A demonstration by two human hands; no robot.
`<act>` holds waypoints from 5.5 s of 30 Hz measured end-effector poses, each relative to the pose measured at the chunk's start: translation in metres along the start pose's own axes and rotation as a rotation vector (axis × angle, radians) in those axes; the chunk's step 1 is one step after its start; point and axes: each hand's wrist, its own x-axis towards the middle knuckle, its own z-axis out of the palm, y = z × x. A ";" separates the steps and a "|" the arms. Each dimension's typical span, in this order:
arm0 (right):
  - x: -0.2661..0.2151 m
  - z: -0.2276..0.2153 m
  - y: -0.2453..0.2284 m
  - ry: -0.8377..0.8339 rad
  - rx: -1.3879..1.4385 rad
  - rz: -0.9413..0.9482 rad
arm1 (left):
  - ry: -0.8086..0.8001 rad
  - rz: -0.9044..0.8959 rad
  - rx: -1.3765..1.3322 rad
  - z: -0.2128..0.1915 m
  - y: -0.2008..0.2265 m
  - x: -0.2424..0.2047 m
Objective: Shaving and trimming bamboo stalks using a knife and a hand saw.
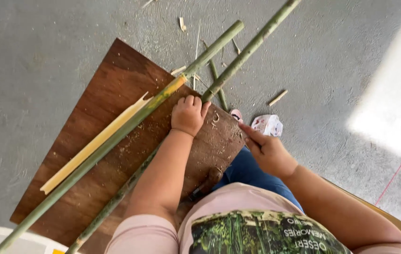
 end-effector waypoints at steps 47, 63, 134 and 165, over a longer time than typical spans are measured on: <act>0.015 -0.081 -0.078 -0.455 0.996 0.402 | 0.072 -0.100 0.158 -0.003 0.053 -0.044; 0.031 -0.073 -0.060 -0.782 0.917 0.255 | 0.124 -0.085 0.089 -0.005 0.033 -0.035; 0.052 -0.072 -0.008 -0.542 0.347 0.480 | -0.063 -0.387 0.279 -0.059 -0.079 -0.074; 0.054 -0.065 0.038 -0.249 0.018 -0.151 | 0.029 -0.090 0.024 -0.017 0.015 -0.044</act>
